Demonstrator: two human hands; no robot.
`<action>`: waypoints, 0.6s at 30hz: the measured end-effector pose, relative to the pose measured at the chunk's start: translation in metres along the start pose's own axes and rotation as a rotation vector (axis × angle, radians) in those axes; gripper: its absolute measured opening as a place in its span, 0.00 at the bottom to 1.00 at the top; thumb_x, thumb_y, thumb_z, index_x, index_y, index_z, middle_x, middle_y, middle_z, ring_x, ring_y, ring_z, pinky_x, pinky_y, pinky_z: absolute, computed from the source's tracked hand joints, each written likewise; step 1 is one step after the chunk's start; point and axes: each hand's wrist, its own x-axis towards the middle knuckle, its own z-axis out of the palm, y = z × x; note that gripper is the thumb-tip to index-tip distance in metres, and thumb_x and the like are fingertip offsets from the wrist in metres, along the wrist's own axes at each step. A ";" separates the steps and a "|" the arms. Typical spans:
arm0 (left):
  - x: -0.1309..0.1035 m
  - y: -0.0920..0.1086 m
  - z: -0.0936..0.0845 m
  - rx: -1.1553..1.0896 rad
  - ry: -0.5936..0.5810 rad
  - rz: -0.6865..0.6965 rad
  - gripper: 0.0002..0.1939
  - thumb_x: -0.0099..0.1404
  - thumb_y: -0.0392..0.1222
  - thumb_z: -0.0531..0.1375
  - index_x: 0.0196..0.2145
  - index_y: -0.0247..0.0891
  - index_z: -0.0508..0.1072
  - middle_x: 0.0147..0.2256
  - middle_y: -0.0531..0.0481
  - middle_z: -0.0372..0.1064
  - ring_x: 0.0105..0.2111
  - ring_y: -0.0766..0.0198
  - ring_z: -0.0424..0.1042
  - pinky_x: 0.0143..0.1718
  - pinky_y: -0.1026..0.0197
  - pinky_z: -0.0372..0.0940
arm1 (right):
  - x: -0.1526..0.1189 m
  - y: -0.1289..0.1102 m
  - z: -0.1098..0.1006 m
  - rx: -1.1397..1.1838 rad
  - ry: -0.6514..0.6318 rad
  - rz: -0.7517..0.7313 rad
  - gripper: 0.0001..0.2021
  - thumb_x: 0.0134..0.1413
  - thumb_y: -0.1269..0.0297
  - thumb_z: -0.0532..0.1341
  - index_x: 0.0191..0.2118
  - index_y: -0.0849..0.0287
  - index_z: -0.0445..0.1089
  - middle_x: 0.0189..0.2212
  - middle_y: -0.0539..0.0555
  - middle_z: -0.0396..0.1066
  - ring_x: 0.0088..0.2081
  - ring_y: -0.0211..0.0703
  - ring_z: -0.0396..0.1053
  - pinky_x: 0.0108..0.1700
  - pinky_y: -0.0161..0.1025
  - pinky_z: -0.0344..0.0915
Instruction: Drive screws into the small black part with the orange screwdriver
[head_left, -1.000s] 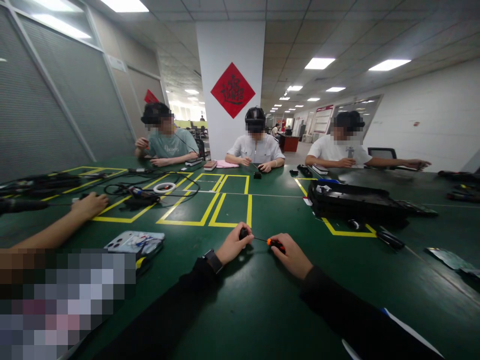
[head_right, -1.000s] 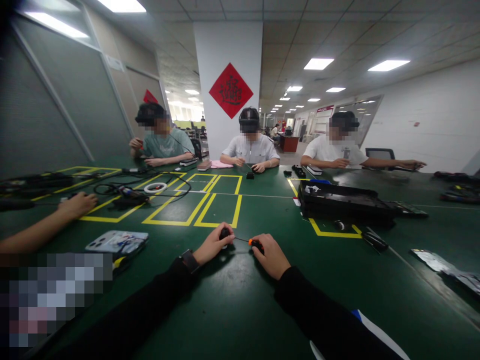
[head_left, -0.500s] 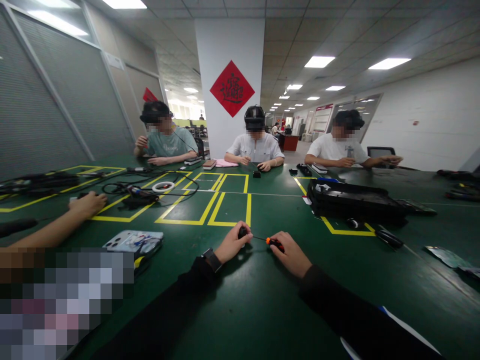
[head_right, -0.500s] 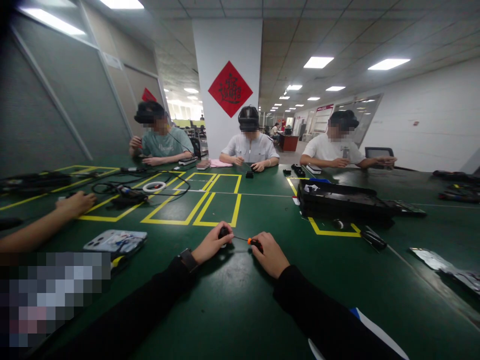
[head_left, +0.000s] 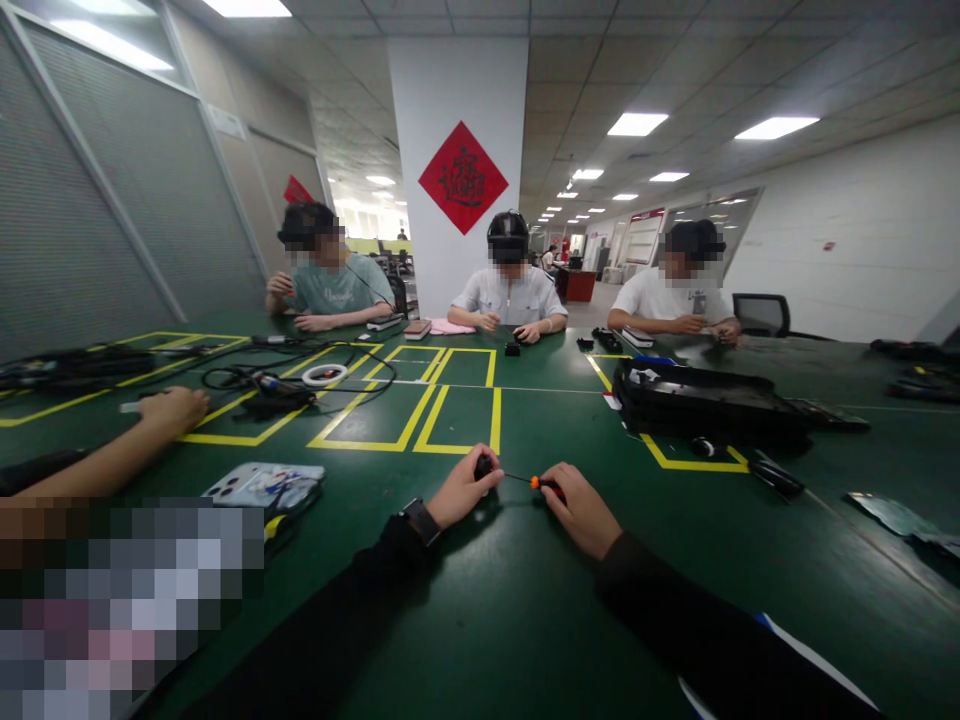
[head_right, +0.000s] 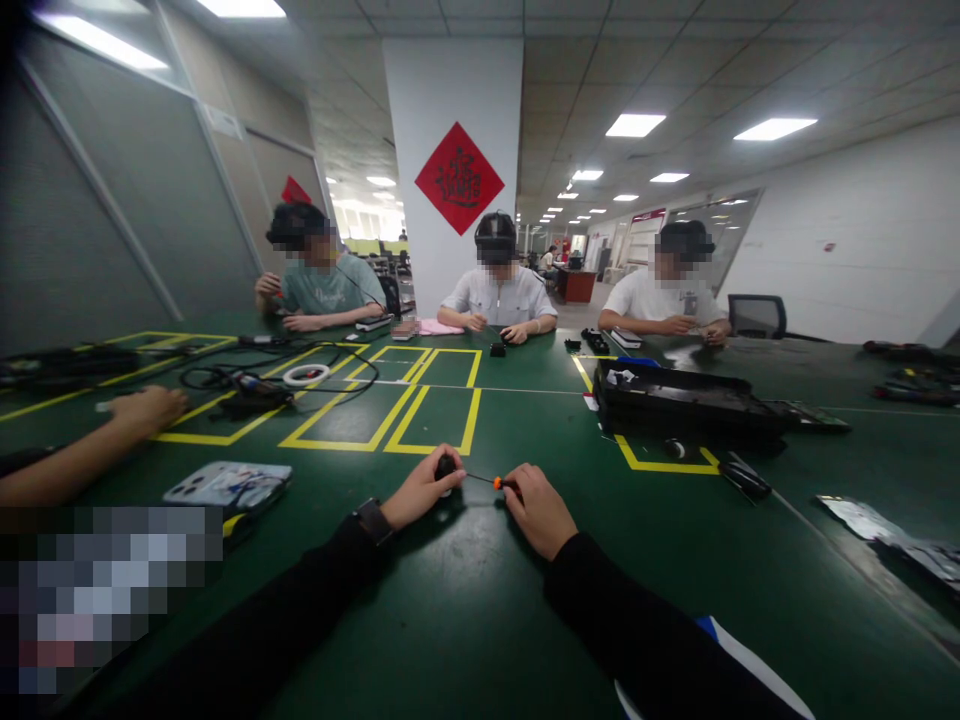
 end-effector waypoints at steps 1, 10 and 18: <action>0.000 0.000 0.000 0.007 0.005 0.002 0.10 0.55 0.45 0.55 0.32 0.37 0.62 0.28 0.54 0.61 0.27 0.69 0.60 0.32 0.64 0.57 | 0.000 0.001 0.000 0.003 -0.002 0.013 0.06 0.53 0.66 0.51 0.36 0.59 0.63 0.34 0.54 0.63 0.37 0.40 0.60 0.40 0.39 0.58; 0.001 -0.002 0.000 0.048 0.006 0.024 0.10 0.54 0.44 0.57 0.32 0.37 0.62 0.28 0.54 0.61 0.28 0.68 0.60 0.33 0.64 0.57 | -0.001 0.000 0.001 0.047 -0.047 -0.007 0.09 0.53 0.63 0.53 0.40 0.59 0.64 0.35 0.54 0.65 0.38 0.41 0.61 0.41 0.39 0.59; 0.002 -0.002 -0.001 0.029 -0.007 0.054 0.10 0.52 0.42 0.58 0.32 0.37 0.62 0.29 0.54 0.61 0.29 0.69 0.61 0.33 0.64 0.58 | -0.001 -0.001 -0.001 0.035 -0.033 -0.018 0.09 0.54 0.65 0.51 0.40 0.58 0.65 0.35 0.54 0.65 0.39 0.42 0.60 0.42 0.40 0.58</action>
